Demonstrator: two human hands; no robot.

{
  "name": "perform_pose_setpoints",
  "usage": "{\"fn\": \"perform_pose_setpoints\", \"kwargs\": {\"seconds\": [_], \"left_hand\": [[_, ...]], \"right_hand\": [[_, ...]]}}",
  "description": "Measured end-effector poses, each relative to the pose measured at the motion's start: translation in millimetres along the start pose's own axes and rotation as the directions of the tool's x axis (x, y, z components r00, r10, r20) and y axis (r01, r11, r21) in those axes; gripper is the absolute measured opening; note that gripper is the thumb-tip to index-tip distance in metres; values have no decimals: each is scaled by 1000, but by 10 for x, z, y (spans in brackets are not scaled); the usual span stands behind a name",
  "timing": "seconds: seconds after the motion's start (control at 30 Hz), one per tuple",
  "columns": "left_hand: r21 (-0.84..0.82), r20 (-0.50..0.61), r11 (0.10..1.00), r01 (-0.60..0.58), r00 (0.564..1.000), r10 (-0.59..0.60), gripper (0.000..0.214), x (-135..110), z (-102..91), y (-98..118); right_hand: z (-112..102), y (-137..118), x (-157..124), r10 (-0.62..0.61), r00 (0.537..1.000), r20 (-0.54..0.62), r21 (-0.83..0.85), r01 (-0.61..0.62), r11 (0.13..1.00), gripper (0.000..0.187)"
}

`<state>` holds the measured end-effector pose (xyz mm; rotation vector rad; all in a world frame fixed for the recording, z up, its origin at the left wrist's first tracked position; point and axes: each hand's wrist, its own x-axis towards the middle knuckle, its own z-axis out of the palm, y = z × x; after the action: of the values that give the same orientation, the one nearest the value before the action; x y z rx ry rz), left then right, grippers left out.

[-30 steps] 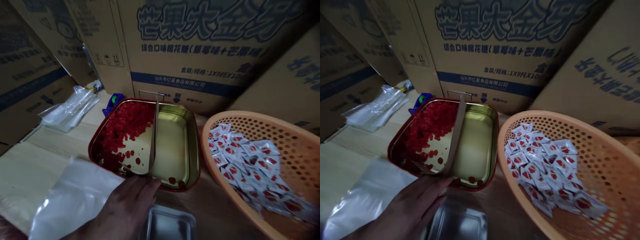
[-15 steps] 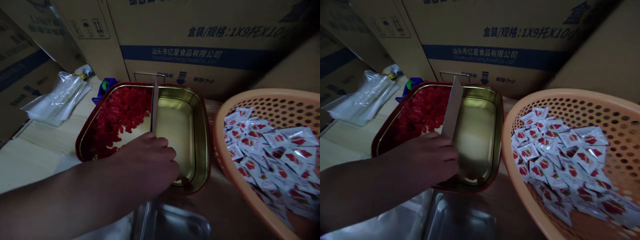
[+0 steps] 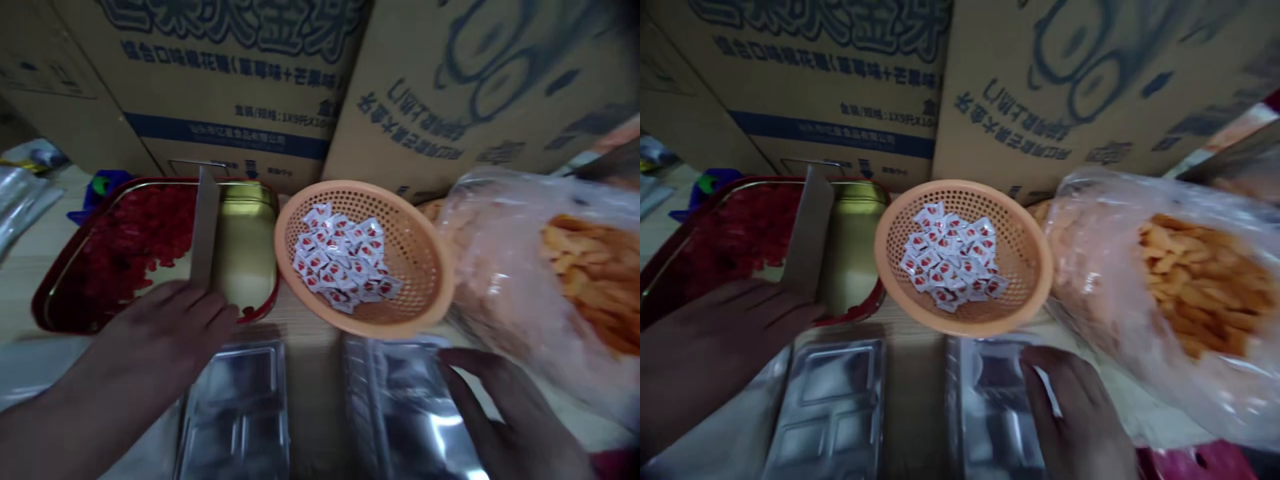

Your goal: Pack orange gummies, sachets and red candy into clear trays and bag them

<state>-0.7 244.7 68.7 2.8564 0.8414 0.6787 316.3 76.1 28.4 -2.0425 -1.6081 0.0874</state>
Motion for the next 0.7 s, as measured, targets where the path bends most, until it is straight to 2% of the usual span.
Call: {"fn": "perform_pose_setpoints", "kwargs": {"seconds": [0.07,0.13,0.17,0.2,0.23,0.3,0.37,0.43,0.5,0.7], "left_hand": [[116,25,972,-203,979,202,35,-75,-26,373],[104,72,935,-339,940,333,32,-118,76,815],[77,87,916,-394,918,387,33,-128,176,1034],[42,158,878,-477,871,465,34,-135,300,1235],[27,176,857,-515,846,503,35,-143,440,1410],[8,111,844,-536,839,532,36,-168,720,1660],[-23,91,835,-550,830,550,36,-202,929,1789],[-41,107,821,-570,814,571,36,-234,1026,1843],[-33,127,813,-581,805,580,37,-258,1036,1878],[-26,166,852,-523,838,519,35,-289,982,2013]], "right_hand": [[54,162,103,-103,995,4,-29,103,994,22],[153,272,188,-197,978,74,28,195,980,25],[204,308,220,-235,966,104,67,229,971,26],[248,333,242,-263,956,127,103,251,962,26],[282,349,254,-283,951,126,131,267,955,24],[317,368,251,-305,949,76,180,288,941,21],[319,379,222,-325,946,18,213,314,925,20],[303,384,185,-353,936,-22,220,349,911,20],[284,381,157,-369,929,-38,207,368,907,21],[251,365,149,-427,902,-60,159,431,888,21]]}}
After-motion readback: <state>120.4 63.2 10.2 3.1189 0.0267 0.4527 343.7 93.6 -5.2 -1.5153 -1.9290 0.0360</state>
